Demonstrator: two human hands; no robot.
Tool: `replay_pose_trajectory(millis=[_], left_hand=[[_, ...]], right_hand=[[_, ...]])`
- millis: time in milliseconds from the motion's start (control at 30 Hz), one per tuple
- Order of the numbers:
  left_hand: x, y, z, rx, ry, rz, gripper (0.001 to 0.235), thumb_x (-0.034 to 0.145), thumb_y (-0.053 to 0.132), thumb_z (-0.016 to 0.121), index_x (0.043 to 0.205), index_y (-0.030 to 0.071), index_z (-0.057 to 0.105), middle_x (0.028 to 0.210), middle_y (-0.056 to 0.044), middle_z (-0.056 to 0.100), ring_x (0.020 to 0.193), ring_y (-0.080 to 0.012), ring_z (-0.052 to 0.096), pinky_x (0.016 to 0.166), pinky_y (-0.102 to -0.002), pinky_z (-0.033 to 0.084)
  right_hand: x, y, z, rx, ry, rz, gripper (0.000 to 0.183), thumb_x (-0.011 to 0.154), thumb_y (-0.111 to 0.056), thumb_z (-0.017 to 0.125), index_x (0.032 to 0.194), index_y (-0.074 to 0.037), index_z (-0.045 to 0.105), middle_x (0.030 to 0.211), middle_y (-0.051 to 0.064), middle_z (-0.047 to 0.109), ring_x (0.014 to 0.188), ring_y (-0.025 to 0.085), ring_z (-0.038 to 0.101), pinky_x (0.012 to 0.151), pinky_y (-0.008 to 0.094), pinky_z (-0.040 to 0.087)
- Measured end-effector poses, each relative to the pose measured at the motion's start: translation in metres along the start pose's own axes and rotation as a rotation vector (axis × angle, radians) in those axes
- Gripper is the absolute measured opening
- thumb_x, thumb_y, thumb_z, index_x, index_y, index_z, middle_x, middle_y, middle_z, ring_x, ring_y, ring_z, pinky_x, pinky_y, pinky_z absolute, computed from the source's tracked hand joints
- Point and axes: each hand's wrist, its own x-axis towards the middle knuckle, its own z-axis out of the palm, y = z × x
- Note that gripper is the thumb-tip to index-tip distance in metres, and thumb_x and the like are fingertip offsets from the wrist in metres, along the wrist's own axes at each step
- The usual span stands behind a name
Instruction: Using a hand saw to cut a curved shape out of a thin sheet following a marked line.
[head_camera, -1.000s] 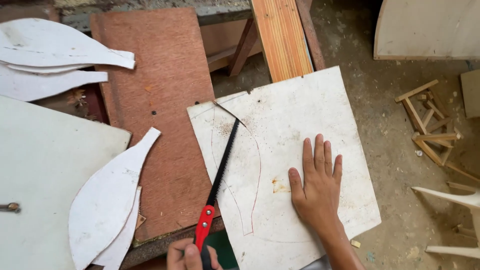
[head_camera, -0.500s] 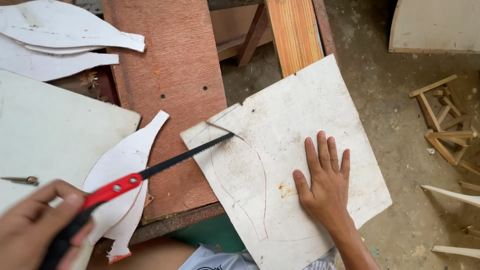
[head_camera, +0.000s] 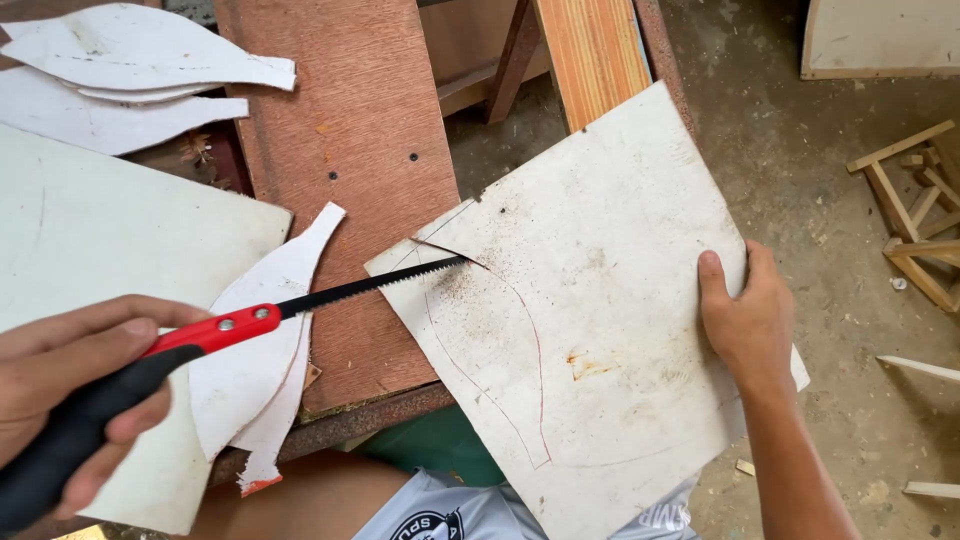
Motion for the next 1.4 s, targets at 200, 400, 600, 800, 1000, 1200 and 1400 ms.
replay_pose_trajectory(millis=[200, 400, 600, 800, 1000, 1200, 1400], left_hand=[[-0.042, 0.005, 0.033, -0.156, 0.012, -0.138, 0.042, 0.109, 0.02, 0.048, 0.13, 0.001, 0.08, 0.074, -0.035, 0.043, 0.037, -0.0406, 0.027, 0.039, -0.042, 0.013], [-0.065, -0.017, 0.062, -0.249, -0.021, 0.047, 0.045, 0.107, 0.021, 0.05, 0.137, 0.004, 0.079, 0.071, -0.034, 0.051, 0.032, -0.0447, 0.039, 0.037, -0.044, 0.027], [-0.051, -0.078, 0.105, -0.466, -0.106, 0.24, 0.041, 0.102, 0.021, 0.05, 0.135, 0.005, 0.068, 0.067, -0.028, 0.058, 0.032, -0.0292, 0.046, 0.032, -0.034, 0.031], [-0.054, -0.091, 0.163, -0.589, 0.069, 0.294, 0.042, 0.101, 0.022, 0.05, 0.139, 0.008, 0.061, 0.064, -0.026, 0.059, 0.032, -0.027, 0.046, 0.03, -0.033, 0.033], [-0.055, -0.141, 0.158, -0.737, 0.135, 0.23, 0.051, 0.1, 0.021, 0.048, 0.15, 0.017, 0.051, 0.062, -0.034, 0.055, 0.025, -0.034, 0.041, 0.025, -0.039, 0.031], [-0.056, -0.151, 0.037, -0.406, 0.043, 0.235, 0.055, 0.099, 0.023, 0.054, 0.152, 0.017, 0.069, 0.067, -0.03, 0.06, 0.039, -0.0322, 0.051, 0.04, -0.034, 0.038], [0.139, -0.143, -0.069, 0.331, 0.117, 0.46, 0.057, 0.086, 0.001, 0.055, 0.138, 0.01, 0.077, 0.078, -0.015, 0.068, 0.041, -0.0279, 0.054, 0.044, -0.033, 0.04]], right_hand=[[0.0, 0.068, 0.006, -0.024, 0.156, 0.018, 0.037, 0.119, -0.035, 0.066, 0.1, -0.004, 0.064, 0.084, 0.008, 0.059, 0.074, 0.023, 0.051, 0.063, 0.041, 0.043], [-0.012, 0.059, -0.012, -0.009, 0.138, 0.079, 0.058, 0.12, -0.041, 0.063, 0.08, -0.008, 0.037, 0.071, 0.003, 0.038, 0.066, 0.022, 0.036, 0.062, 0.046, 0.031], [-0.027, 0.064, -0.004, 0.054, 0.028, 0.172, 0.058, 0.116, -0.045, 0.057, 0.077, -0.01, 0.032, 0.069, 0.001, 0.034, 0.064, 0.019, 0.033, 0.057, 0.043, 0.029], [-0.039, 0.065, -0.001, 0.078, -0.026, 0.244, 0.056, 0.117, -0.047, 0.052, 0.082, -0.007, 0.036, 0.072, 0.004, 0.04, 0.066, 0.022, 0.037, 0.059, 0.045, 0.032], [-0.035, 0.076, -0.014, 0.079, -0.029, 0.29, 0.059, 0.114, -0.054, 0.055, 0.08, -0.009, 0.036, 0.073, 0.001, 0.039, 0.067, 0.018, 0.035, 0.058, 0.041, 0.032], [-0.013, 0.097, -0.002, 0.066, 0.068, -0.006, 0.063, 0.115, -0.051, 0.055, 0.075, -0.01, 0.028, 0.068, 0.0, 0.029, 0.064, 0.015, 0.027, 0.056, 0.039, 0.022], [0.009, 0.101, 0.005, 0.13, 0.113, -0.278, 0.057, 0.117, -0.037, 0.05, 0.074, -0.007, 0.029, 0.065, 0.001, 0.028, 0.059, 0.015, 0.025, 0.053, 0.038, 0.017]])
